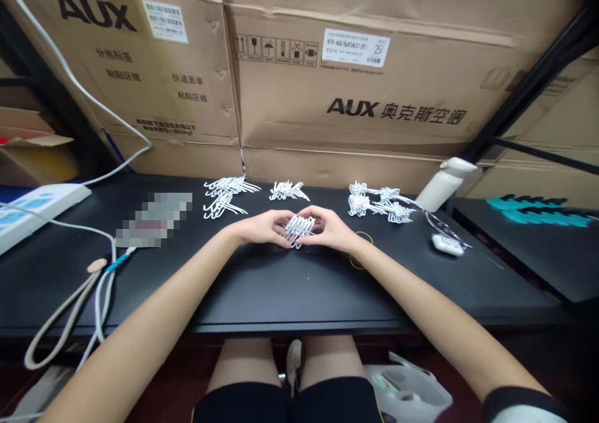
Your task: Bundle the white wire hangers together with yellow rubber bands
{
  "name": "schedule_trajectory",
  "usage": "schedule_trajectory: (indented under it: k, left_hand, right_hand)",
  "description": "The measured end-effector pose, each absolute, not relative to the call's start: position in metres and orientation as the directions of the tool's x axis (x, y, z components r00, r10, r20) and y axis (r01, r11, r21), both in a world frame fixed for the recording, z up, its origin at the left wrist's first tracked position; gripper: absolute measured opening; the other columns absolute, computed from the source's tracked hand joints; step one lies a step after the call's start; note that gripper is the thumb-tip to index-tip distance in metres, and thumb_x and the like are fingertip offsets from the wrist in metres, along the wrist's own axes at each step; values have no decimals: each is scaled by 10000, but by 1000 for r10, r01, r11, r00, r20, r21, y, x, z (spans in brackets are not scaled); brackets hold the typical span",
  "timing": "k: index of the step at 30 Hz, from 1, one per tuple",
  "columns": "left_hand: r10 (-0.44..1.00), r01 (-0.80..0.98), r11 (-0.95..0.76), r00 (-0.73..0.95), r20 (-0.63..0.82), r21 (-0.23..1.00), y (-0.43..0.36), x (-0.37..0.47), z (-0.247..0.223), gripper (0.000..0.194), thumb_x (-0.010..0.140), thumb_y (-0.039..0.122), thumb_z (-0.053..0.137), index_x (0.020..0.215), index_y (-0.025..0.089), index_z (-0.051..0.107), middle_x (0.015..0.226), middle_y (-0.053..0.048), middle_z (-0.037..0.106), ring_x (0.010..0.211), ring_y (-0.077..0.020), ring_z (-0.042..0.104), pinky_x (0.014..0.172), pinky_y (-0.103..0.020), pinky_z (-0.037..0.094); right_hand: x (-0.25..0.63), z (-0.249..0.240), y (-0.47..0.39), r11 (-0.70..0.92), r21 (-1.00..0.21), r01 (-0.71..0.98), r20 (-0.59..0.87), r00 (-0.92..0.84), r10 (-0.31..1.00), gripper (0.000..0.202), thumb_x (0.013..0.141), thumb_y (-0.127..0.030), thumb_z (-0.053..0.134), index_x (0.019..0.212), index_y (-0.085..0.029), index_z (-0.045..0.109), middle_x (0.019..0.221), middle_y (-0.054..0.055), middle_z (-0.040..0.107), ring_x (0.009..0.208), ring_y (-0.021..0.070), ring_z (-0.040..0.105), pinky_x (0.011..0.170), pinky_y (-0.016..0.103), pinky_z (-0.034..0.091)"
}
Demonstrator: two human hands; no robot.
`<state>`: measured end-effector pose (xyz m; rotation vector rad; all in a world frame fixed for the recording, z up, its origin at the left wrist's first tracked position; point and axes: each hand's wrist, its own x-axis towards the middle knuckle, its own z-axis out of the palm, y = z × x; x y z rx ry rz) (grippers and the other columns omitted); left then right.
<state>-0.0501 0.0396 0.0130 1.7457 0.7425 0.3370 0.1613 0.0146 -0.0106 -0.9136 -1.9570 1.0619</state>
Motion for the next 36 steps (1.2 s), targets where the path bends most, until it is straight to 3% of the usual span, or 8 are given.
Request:
schedule_trajectory:
  k: [4, 8, 15, 19, 26, 36]
  left_hand:
    - [648, 331, -114, 739, -183, 937, 41, -55, 17, 601, 614, 216, 746, 1173, 186, 528, 1179, -119, 592, 928, -195, 643, 798, -345, 510]
    - [656, 361, -161, 735, -173, 919, 46, -60, 18, 545, 608, 243, 761, 1117, 159, 585, 1129, -116, 639, 926, -205, 650, 838, -351, 501]
    - [671, 414, -127, 705, -229, 901, 51, -63, 18, 484, 570, 259, 789, 1024, 142, 667, 968, -80, 718, 894, -230, 666, 834, -350, 501]
    - [662, 377, -94, 715, -225, 921, 51, -62, 15, 471, 558, 254, 799, 1000, 140, 683, 983, -85, 717, 889, -225, 663, 815, -334, 507]
    - [654, 271, -4, 729, -202, 963, 53, -63, 11, 564, 610, 301, 790, 1133, 159, 636, 1122, -110, 670, 931, -215, 650, 810, -325, 520]
    - [726, 326, -1, 650, -223, 946, 51, -59, 7, 519, 587, 330, 805, 1044, 139, 651, 1036, -111, 692, 906, -216, 650, 787, -336, 528]
  right_hand:
    - [172, -4, 19, 323, -909, 262, 118, -582, 805, 645, 548, -319, 825, 1118, -175, 557, 991, 55, 661, 891, 186, 640, 851, 354, 516]
    - [176, -5, 22, 261, -930, 257, 59, -597, 800, 497, 581, -331, 802, 1001, -141, 617, 909, 56, 694, 830, 177, 652, 840, 350, 509]
    - [168, -8, 17, 300, -926, 227, 116, -584, 803, 382, 595, -342, 793, 874, -146, 622, 831, 34, 686, 758, 163, 637, 754, 306, 502]
    - [165, -9, 15, 313, -922, 229, 134, -568, 812, 411, 610, -362, 781, 913, -145, 607, 858, 44, 670, 784, 169, 630, 737, 303, 504]
    - [163, -9, 13, 448, -842, 301, 240, -536, 810, 352, 652, -315, 744, 920, -137, 600, 832, 27, 640, 744, 159, 605, 717, 297, 501]
    - [164, -9, 15, 445, -853, 271, 254, -529, 810, 515, 639, -334, 767, 1088, -142, 602, 969, 67, 677, 832, 191, 642, 817, 345, 518]
